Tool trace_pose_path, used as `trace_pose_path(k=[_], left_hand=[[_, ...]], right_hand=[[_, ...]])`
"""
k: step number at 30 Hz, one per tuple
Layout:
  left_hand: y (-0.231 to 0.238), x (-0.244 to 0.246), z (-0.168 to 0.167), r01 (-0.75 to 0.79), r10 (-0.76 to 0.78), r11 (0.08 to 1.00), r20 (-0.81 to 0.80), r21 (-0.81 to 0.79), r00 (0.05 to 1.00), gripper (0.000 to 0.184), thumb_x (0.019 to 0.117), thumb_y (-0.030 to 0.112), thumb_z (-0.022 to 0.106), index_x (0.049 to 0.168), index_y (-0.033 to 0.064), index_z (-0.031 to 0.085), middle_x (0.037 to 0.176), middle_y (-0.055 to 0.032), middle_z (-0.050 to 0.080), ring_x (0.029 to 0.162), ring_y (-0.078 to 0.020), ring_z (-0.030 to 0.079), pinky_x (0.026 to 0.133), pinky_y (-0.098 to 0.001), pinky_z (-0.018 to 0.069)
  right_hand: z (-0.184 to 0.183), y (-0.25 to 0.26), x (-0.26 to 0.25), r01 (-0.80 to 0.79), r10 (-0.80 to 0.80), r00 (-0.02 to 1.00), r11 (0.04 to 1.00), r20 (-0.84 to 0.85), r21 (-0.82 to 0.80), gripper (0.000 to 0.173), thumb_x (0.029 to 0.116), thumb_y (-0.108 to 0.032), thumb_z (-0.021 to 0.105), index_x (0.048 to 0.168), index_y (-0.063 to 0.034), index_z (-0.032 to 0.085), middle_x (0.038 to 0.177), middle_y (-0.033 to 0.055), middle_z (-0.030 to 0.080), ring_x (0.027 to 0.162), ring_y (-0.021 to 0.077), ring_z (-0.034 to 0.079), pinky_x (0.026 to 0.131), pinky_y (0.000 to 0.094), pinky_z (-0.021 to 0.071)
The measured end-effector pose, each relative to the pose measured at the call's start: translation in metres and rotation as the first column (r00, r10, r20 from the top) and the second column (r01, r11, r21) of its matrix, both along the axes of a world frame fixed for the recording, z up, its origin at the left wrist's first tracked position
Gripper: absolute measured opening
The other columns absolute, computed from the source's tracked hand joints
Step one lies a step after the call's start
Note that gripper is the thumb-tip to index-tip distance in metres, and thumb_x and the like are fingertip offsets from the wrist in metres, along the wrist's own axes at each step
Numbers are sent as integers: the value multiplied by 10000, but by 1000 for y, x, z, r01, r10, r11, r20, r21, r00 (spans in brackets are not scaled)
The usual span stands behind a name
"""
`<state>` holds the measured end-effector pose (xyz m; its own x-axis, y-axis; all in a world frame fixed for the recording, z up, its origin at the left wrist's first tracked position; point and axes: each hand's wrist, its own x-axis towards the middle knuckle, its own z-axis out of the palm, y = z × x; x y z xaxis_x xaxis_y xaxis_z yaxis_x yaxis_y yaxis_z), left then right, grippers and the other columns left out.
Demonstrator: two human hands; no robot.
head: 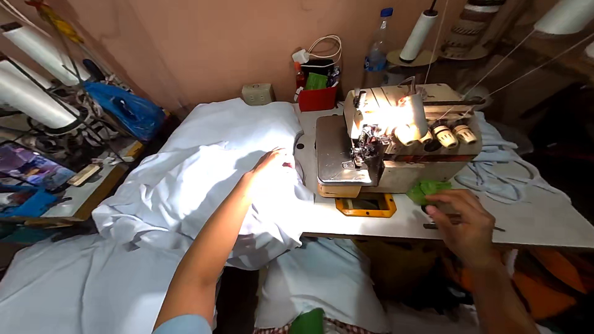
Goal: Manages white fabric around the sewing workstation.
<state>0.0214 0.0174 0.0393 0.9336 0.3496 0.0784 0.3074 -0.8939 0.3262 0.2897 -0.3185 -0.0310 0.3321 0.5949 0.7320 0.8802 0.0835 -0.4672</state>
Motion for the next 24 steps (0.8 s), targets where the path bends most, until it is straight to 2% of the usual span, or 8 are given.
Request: trace_pose_path(k=[4,7,9,11,14,18,20,24], left_hand=[[-4,-3,-2,36,-31,999,331,-8,943,124,915,-45,620,971,-109,710,1134,-263,677,1132,-379,629,1012,-485,488],[-36,-9,30,27,31,994,501,-109,865,157,1014,6,481,1056,-81,604,929,-121,636,857,-91,614,814,-225,518],[-55,-15,56,8,41,995,479,-99,877,142,1011,25,468,1040,-40,591,880,-70,589,772,-42,569,721,-178,492],[-54,-23,67,14,-18,1000,384,13,923,145,969,27,533,1006,-30,661,973,-109,655,908,-134,639,841,-265,536],[-22,-26,53,26,-39,997,162,78,986,137,899,-73,612,977,-47,722,1104,-202,678,1099,-347,638,977,-477,513],[22,-8,2,-18,19,1000,-77,16,997,243,997,8,571,1180,5,730,1293,-169,667,1250,-350,598,1054,-503,465],[31,2,-10,21,-20,1000,-92,6,996,241,985,30,590,1163,31,753,1245,-167,688,1241,-355,595,1043,-514,454],[23,14,-12,83,-84,996,-46,-33,995,150,945,55,626,949,-27,752,1028,-195,701,1122,-362,615,983,-490,456]], right_hand=[[41,48,-83,-270,272,962,948,15,168,248,1036,-324,550,1084,-117,677,1004,61,658,1022,119,620,905,235,502],[53,97,-136,-323,348,937,903,-42,282,302,936,-209,659,1185,-39,641,1124,126,653,1122,116,612,976,200,487],[57,127,-157,-358,408,905,884,-121,300,434,903,-182,710,1261,39,603,1251,213,637,1203,171,613,1010,243,494],[58,142,-165,-401,462,867,869,-187,289,448,916,-153,696,1295,60,588,1305,230,618,1230,196,609,1027,280,501],[50,139,-160,-402,474,858,860,-199,315,346,941,-134,657,1212,76,613,1188,211,661,1131,151,653,981,249,534],[35,118,-145,-341,405,884,900,-234,271,320,948,-117,627,1178,105,596,1070,176,677,951,62,676,874,180,554],[33,113,-139,-324,385,892,910,-238,257,310,955,-112,600,1175,106,577,1025,147,683,903,30,668,850,158,548],[32,115,-143,-362,420,865,901,-275,237,316,920,-47,587,1168,149,574,975,149,696,843,33,678,801,156,554]])
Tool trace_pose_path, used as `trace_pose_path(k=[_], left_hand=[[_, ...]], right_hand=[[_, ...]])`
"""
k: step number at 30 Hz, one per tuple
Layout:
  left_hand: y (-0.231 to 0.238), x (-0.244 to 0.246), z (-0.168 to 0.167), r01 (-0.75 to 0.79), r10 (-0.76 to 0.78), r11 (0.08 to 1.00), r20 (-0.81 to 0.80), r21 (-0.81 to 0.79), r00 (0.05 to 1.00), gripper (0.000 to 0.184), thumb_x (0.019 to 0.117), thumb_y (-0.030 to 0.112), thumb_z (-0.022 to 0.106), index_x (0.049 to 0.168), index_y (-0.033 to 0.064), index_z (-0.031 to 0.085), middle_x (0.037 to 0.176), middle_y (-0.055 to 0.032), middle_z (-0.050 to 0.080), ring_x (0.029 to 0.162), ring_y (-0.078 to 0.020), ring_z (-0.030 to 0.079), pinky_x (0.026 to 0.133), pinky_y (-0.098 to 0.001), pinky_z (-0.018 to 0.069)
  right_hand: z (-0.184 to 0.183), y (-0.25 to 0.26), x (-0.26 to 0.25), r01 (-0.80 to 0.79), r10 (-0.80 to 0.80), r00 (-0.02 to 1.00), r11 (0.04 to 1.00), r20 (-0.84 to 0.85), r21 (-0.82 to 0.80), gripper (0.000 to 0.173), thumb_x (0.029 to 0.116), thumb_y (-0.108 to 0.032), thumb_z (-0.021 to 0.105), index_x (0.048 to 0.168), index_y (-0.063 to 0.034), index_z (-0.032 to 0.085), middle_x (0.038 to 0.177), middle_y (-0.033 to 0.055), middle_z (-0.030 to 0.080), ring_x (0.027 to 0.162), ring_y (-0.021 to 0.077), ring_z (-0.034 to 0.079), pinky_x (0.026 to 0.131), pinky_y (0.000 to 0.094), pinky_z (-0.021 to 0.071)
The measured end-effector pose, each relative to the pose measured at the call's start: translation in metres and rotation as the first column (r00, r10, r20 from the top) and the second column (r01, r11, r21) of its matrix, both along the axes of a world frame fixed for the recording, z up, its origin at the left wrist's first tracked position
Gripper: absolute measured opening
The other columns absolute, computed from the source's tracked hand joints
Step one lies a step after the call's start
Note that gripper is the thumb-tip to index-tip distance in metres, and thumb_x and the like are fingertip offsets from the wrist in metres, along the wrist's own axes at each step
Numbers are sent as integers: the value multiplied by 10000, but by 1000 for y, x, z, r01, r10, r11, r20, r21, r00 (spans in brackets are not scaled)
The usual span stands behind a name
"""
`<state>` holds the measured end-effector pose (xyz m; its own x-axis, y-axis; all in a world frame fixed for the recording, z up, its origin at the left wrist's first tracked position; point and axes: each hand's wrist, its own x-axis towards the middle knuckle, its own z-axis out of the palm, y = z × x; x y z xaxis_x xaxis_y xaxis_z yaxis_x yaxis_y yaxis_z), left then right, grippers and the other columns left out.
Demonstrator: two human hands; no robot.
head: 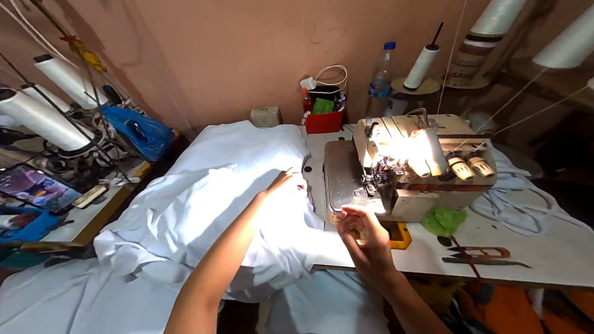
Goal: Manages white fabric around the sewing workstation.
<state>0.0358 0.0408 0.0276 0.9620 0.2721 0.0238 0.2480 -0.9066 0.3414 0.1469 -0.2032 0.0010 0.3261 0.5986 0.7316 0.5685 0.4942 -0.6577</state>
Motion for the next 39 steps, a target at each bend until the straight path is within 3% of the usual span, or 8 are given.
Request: trace_pose_path(k=[6,11,14,17,24,29,34,39], left_hand=[[-63,-16,57,10,47,995,566,-96,823,163,938,9,566,918,-74,705,902,-147,685,866,-145,661,825,-257,543],[-67,10,115,-3,-125,986,737,169,664,244,999,103,523,950,-42,713,879,-116,666,888,-176,630,847,-321,514],[-61,63,133,36,-165,984,836,172,523,252,995,82,508,954,-59,713,885,-144,690,902,-195,644,851,-327,503],[-76,99,138,55,-178,984,889,170,421,233,1010,79,537,945,-60,713,879,-145,679,896,-193,631,851,-311,492],[-97,57,49,-309,374,922,325,-234,869,185,994,38,589,1054,-96,701,1046,-257,683,1048,-376,645,964,-503,488],[-155,50,12,-375,223,915,588,149,777,148,860,77,641,930,8,751,999,-162,729,989,-361,692,842,-536,523],[-198,47,-26,-493,202,788,601,369,773,468,1044,387,410,915,140,786,1038,-98,764,1003,-306,695,899,-475,488],[-190,58,-30,-476,235,819,569,320,788,617,1071,441,315,1200,4,731,1248,-142,725,1170,-347,669,1037,-509,447]], right_hand=[[9,34,-32,136,-138,988,990,-63,-38,652,862,-132,733,1344,214,464,1342,361,563,1231,294,628,1005,322,529],[34,35,-27,-142,55,856,981,-513,-131,442,836,-112,770,1211,55,604,985,30,719,897,7,688,826,196,584],[50,17,-10,-41,19,797,999,-603,-22,51,871,-40,713,910,-69,698,778,-69,718,718,-14,682,679,184,589],[57,-3,5,130,-114,819,991,-562,-13,107,922,-66,649,883,-136,720,784,-122,729,727,-42,688,702,161,594],[-10,-66,-9,-116,-138,807,917,-574,-383,130,931,-10,599,849,4,698,710,-69,677,670,-59,636,668,165,553],[-33,-93,-18,-147,-193,778,869,-598,-472,100,941,-8,616,929,37,705,778,-30,728,731,-31,685,731,195,586],[-44,-107,-19,-135,-143,813,897,-565,-422,93,933,8,635,937,68,705,836,-27,752,783,-41,699,777,188,593],[-40,-93,-6,-15,-230,825,904,-517,-427,95,930,-26,640,875,17,705,744,-70,708,697,-84,652,683,128,559]])
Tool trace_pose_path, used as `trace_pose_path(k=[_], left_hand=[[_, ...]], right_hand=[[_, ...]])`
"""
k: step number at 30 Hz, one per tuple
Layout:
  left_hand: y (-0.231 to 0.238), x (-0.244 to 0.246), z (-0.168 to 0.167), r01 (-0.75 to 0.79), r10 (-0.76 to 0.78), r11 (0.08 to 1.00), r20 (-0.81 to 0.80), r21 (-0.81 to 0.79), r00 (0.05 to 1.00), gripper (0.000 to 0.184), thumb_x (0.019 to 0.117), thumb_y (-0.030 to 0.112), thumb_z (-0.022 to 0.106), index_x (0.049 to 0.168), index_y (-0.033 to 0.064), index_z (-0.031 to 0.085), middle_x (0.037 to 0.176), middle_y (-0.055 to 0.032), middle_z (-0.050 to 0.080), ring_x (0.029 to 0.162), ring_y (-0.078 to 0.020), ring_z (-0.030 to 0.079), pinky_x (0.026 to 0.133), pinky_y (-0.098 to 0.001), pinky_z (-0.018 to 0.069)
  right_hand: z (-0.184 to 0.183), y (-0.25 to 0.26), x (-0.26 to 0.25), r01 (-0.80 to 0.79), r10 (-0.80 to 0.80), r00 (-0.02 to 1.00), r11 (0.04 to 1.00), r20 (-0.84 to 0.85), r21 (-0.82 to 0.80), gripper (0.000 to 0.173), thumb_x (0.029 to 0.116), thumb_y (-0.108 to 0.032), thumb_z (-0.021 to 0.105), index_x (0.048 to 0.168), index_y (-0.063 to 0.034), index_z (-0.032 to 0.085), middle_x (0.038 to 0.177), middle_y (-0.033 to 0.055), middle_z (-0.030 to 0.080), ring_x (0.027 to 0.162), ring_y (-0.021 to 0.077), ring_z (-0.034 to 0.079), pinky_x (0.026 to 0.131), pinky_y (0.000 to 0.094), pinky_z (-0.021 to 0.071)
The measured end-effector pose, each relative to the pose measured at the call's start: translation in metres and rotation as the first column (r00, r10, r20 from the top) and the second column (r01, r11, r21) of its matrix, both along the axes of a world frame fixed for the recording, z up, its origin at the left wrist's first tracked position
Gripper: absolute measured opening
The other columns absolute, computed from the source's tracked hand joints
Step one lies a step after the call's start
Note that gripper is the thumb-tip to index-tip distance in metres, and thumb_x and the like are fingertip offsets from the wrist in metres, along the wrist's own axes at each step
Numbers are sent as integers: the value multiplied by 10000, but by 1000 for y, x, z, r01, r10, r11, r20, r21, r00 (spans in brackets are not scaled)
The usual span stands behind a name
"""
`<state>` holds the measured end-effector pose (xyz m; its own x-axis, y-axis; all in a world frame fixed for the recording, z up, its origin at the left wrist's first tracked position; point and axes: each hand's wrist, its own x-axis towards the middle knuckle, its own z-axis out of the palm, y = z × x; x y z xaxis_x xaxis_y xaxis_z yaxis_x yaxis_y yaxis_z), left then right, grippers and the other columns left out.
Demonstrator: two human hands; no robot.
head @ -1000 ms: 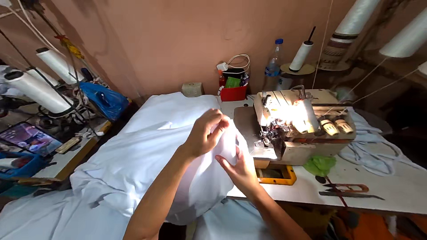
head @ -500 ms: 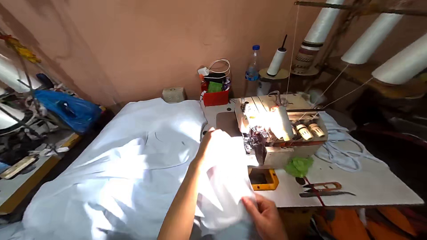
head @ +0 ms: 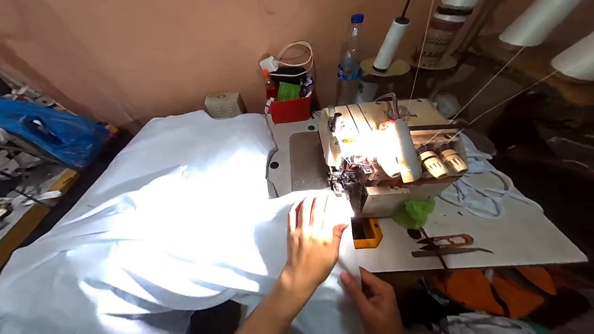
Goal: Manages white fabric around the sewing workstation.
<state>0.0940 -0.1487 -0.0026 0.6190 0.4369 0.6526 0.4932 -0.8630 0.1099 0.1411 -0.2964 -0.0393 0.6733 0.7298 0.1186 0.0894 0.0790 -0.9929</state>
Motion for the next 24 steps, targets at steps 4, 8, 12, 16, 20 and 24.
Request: trace_pose_path(k=[4,8,12,16,20,24], left_hand=[[0,-3,-3,42,-42,999,-8,-17,999,680,1077,468,276,1189,-22,735,1311,-149,696,1244,-363,641,1085,-536,436],[-7,-4,3,91,-91,996,-1,-11,996,654,1077,468,290,1178,-3,732,1296,-161,700,1221,-356,655,1035,-522,476],[-8,1,-1,116,-116,993,28,6,993,612,1064,452,321,1150,31,758,1229,-151,730,1155,-368,686,979,-538,506],[0,-5,0,102,-102,995,-19,-20,995,634,1076,437,300,1179,-3,745,1293,-152,704,1225,-366,656,1055,-561,470],[0,-6,1,108,-108,993,-3,-38,994,612,1072,430,323,1152,9,761,1278,-152,712,1241,-364,648,1052,-564,470],[5,-4,-8,146,-144,988,31,-44,989,569,1072,403,367,1121,-11,755,1292,-182,696,1293,-382,604,1086,-573,435]], right_hand=[[-11,6,1,60,-63,997,997,38,56,112,921,-64,653,849,5,701,697,-81,685,641,-101,620,629,98,530],[-13,-7,-4,96,-98,994,995,53,37,119,927,-61,650,859,22,702,709,-66,685,653,-104,619,646,93,530],[-19,-3,2,131,-133,989,991,71,30,149,933,-123,657,837,-17,701,667,-82,651,604,-106,584,588,84,495],[-20,8,7,119,-121,990,992,78,32,169,947,-142,639,856,-13,700,653,-67,644,583,-91,581,572,97,492],[-28,9,8,136,-139,987,990,79,47,167,943,-130,639,864,4,700,669,-47,655,592,-81,587,580,101,493],[-71,-21,-11,203,-268,891,957,367,206,197,962,-125,624,901,55,677,748,33,672,660,-53,611,659,88,515]])
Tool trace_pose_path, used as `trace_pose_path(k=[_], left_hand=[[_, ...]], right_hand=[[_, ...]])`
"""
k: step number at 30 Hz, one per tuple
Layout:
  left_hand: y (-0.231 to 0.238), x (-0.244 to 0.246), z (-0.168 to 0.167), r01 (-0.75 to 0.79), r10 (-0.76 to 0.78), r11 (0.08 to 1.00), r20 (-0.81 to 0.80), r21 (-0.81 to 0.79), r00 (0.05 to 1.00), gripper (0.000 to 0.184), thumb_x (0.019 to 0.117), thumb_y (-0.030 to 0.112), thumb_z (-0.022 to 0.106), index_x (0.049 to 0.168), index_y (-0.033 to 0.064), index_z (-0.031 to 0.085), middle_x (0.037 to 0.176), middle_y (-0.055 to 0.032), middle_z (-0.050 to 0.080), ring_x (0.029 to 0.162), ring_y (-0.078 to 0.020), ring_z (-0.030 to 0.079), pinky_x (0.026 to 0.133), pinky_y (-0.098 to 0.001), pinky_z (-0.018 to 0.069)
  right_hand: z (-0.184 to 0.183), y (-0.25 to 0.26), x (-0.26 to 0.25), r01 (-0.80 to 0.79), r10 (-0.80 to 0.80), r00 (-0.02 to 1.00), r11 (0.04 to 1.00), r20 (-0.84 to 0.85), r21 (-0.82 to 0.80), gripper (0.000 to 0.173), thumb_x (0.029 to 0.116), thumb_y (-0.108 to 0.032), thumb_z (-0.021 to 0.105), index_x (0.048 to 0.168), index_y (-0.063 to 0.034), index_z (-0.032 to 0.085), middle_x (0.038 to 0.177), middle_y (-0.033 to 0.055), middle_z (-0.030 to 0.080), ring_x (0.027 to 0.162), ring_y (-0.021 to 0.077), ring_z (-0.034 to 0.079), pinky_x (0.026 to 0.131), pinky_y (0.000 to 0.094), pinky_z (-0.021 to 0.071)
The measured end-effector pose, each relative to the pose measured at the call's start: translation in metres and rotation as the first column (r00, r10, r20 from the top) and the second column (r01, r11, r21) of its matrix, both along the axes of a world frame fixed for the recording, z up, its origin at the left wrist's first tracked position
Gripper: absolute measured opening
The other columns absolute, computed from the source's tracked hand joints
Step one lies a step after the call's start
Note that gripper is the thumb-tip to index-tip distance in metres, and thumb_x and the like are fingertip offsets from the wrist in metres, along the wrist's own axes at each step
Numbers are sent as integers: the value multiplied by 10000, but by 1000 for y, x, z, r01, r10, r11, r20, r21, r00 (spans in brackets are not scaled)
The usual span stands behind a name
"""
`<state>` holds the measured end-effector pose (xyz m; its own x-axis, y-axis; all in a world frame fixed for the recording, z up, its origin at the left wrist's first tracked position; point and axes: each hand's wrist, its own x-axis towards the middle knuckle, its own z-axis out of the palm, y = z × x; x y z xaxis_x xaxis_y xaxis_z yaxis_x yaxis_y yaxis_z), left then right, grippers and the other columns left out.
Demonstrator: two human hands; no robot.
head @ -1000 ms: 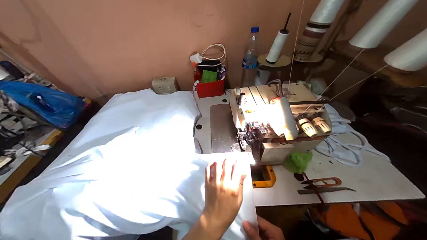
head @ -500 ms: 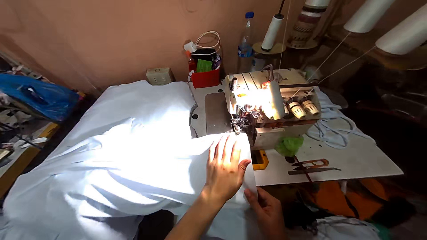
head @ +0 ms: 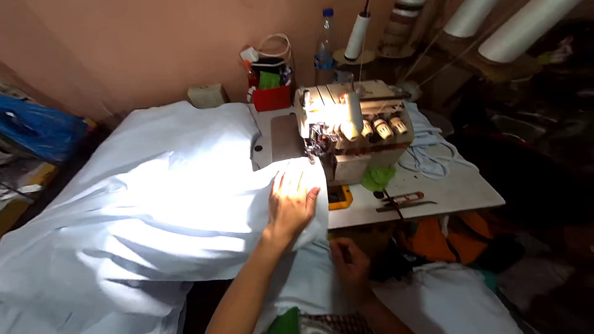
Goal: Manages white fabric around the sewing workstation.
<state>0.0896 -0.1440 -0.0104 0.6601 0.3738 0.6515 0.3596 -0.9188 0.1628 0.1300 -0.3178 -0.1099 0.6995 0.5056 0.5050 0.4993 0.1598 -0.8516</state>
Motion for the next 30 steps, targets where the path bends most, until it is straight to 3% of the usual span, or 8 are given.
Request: trace_pose_path(k=[3,5,7,11,15,20,26,30], left_hand=[[-13,-17,-6,80,-83,996,59,46,995,441,1061,346,441,1220,35,710,1213,-176,702,1228,-367,611,1118,-561,366],[-31,-38,-16,187,-190,981,100,44,977,348,1055,305,464,1218,93,686,1194,-124,704,1146,-279,616,1048,-443,376],[-53,-61,-37,369,-362,925,88,-90,928,298,1040,241,481,1124,74,713,1129,-132,723,1053,-246,670,943,-380,498],[-73,-92,-97,514,-645,684,-100,-518,758,210,968,134,578,1026,14,740,1065,-153,738,1016,-288,721,896,-438,583],[-82,-85,-122,241,-800,452,-271,-859,535,237,982,155,643,1064,-52,726,1095,-233,705,1012,-374,693,911,-525,549],[-123,-49,-119,-4,-774,569,-537,-822,336,561,937,389,722,1243,-71,627,1256,-272,625,1214,-428,593,1020,-583,467],[-121,-50,-96,21,-720,243,-166,-970,674,232,996,116,621,1035,-112,636,823,-179,662,741,-239,670,758,-409,567],[-99,-66,-74,215,-677,177,40,-960,735,235,1014,118,580,985,-91,684,926,-129,658,767,-91,616,717,-235,527]], right_hand=[[-57,-51,-15,-19,62,993,925,103,-379,284,963,-222,601,1024,18,739,891,143,726,802,187,709,764,290,584],[-81,-82,-6,-361,113,922,594,-370,-719,446,1071,-235,503,1413,43,572,1403,279,582,1329,409,550,1148,516,404],[-105,-108,4,-639,-128,665,412,-735,-650,517,1139,-290,300,1521,38,421,1546,252,451,1454,349,425,1217,488,299],[-142,-145,4,-711,-392,296,519,-871,-475,690,1098,-547,246,1330,2,593,1192,200,662,1054,274,648,929,479,517],[-128,-129,13,-664,-314,384,560,-868,-496,578,1115,-438,347,1389,31,545,1280,231,624,1149,297,620,998,481,492],[-88,-108,36,-548,-177,577,639,-797,-539,370,1043,-171,592,1309,86,567,1233,271,619,1090,317,632,957,464,520],[8,-82,42,-300,-44,637,905,-770,-300,132,1018,-61,587,1075,58,582,903,89,633,738,98,640,674,270,567],[34,-65,42,-273,11,634,939,-773,-210,66,1010,-51,587,1017,14,575,829,42,646,670,66,647,613,228,566]])
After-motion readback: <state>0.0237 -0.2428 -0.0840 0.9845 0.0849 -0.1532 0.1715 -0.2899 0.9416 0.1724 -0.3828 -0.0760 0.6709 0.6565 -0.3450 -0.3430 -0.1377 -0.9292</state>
